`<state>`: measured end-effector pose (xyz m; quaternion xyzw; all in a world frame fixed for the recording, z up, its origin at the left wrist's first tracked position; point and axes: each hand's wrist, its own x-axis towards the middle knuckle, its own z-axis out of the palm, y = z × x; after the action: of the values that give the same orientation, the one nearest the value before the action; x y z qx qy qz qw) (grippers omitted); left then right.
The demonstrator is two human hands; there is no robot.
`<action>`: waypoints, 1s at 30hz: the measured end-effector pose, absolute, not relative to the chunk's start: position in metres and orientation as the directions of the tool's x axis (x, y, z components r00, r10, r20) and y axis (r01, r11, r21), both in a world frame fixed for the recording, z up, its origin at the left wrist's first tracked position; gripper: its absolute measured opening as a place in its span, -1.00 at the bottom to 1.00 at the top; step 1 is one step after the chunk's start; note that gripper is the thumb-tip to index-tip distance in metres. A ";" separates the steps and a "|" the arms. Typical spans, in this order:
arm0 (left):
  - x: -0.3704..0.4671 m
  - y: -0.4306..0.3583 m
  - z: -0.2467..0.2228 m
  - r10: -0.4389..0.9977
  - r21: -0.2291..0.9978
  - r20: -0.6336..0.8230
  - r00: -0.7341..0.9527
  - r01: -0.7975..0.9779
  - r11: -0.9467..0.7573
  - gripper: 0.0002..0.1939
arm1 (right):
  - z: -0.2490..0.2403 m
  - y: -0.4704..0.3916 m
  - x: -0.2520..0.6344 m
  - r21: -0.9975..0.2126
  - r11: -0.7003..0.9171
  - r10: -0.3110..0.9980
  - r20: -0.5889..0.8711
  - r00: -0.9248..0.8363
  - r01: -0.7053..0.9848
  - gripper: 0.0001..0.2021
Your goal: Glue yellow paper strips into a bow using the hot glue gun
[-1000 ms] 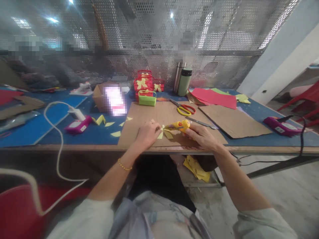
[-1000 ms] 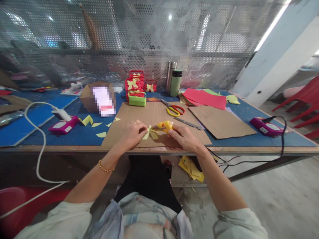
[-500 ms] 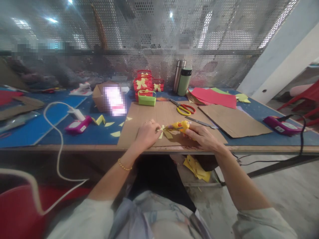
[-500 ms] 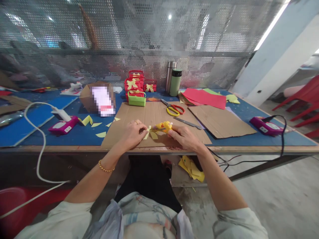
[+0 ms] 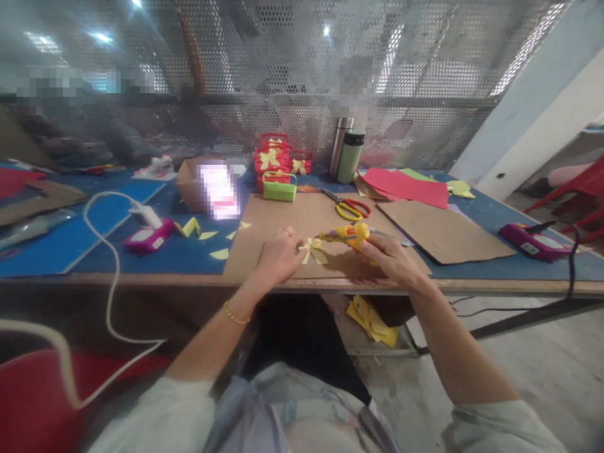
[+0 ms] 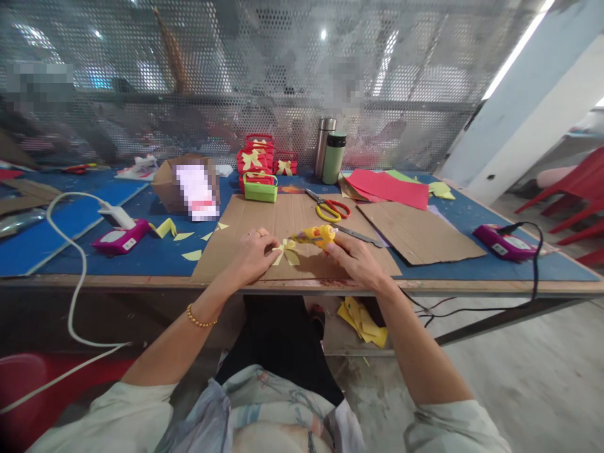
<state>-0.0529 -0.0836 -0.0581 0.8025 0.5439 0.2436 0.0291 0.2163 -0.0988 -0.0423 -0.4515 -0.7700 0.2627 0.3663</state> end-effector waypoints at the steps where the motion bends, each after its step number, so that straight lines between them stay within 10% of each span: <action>1: -0.053 -0.084 -0.058 0.890 0.315 0.355 0.286 0.859 -0.402 -0.86 | -0.043 -0.099 0.215 -0.732 0.467 0.880 0.328 -0.343 0.497 -0.42; 20: -0.065 -0.087 -0.062 0.869 0.489 0.415 0.270 0.739 -0.464 -0.60 | -0.040 -0.098 0.210 -0.664 0.514 0.845 0.285 -0.451 0.543 -0.41; 30: -0.045 -0.098 -0.059 0.748 0.248 0.527 0.404 0.769 -0.590 -0.74 | -0.029 -0.095 0.210 -0.755 0.447 0.858 0.210 -0.468 0.480 -0.44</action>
<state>-0.0453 -0.0975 -0.0594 0.8376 0.4526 0.3054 -0.0171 0.2103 -0.0952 -0.0286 -0.4202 -0.7961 0.3164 0.2991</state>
